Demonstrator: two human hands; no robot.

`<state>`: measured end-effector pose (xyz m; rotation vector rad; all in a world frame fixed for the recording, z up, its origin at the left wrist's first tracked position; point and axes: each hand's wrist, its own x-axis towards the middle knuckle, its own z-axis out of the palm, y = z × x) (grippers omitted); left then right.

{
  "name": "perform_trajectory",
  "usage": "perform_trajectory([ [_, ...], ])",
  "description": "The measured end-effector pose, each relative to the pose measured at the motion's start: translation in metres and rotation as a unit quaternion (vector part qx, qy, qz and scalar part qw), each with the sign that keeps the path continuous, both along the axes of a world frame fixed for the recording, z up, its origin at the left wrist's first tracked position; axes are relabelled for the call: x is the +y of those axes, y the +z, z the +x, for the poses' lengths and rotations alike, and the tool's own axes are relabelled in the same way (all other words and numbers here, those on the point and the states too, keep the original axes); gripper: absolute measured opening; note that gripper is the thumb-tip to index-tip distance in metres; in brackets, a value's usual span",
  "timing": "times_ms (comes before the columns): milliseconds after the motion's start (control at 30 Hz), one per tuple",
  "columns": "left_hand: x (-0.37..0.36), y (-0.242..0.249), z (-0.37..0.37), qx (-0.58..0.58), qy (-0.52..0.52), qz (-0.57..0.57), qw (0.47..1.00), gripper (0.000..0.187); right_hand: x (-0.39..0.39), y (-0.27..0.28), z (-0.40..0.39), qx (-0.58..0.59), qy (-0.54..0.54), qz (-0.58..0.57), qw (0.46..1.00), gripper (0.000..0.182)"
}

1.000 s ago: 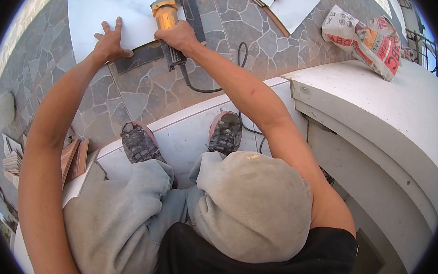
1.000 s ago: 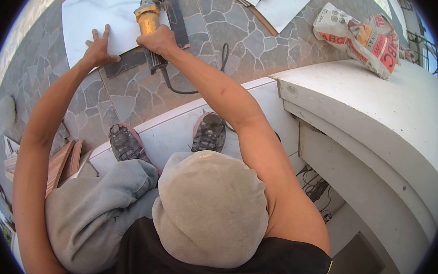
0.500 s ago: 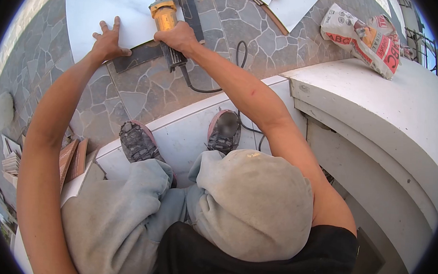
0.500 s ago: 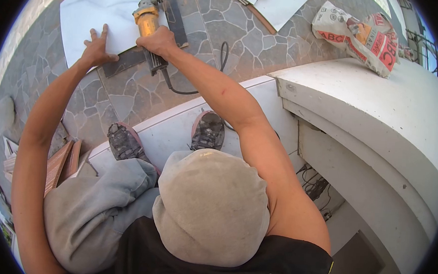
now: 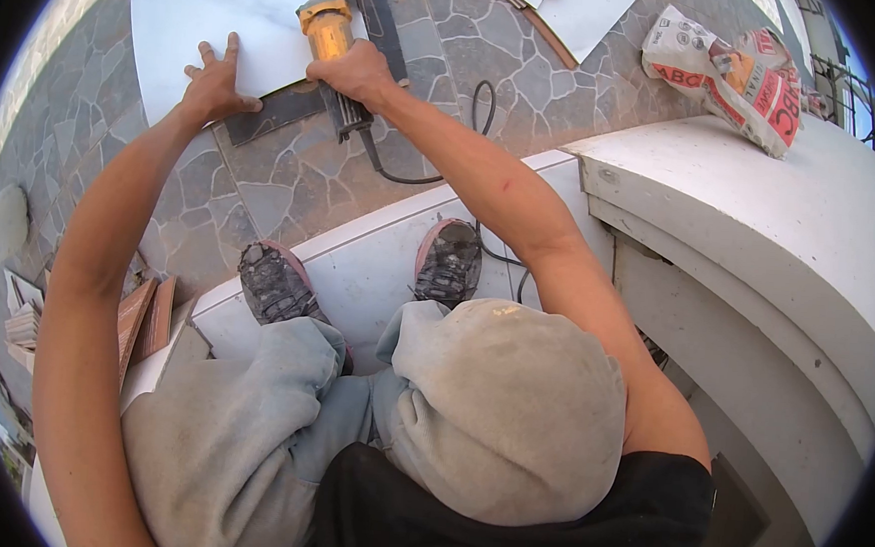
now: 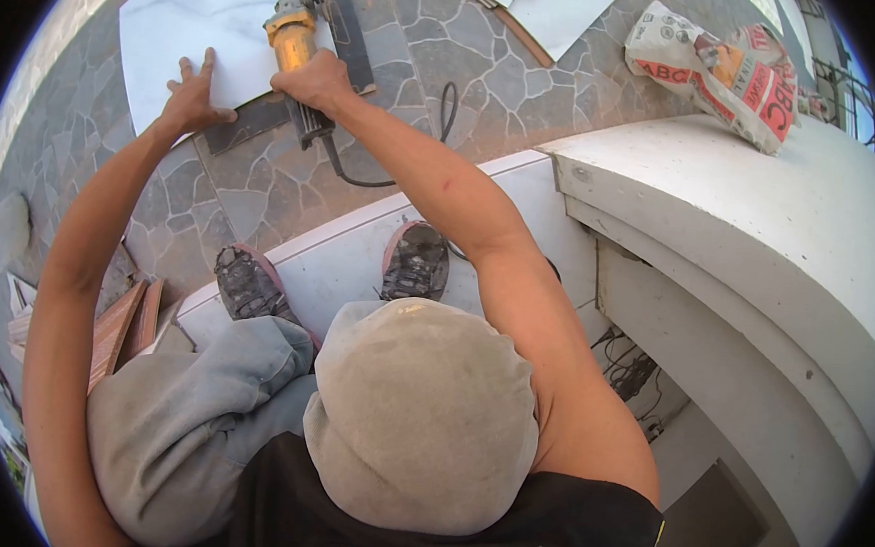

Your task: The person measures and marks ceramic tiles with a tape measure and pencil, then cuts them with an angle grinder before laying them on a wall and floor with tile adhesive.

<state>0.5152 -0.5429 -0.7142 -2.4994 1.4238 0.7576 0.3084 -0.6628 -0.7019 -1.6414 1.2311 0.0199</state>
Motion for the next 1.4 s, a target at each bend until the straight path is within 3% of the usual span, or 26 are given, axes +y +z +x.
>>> perform_trajectory([
  [1400, 0.000, -0.002, 0.001, -0.008, -0.005, -0.004, 1.000, 0.130, 0.007, 0.008, -0.008, 0.014, -0.005, 0.042, 0.999, 0.068],
])
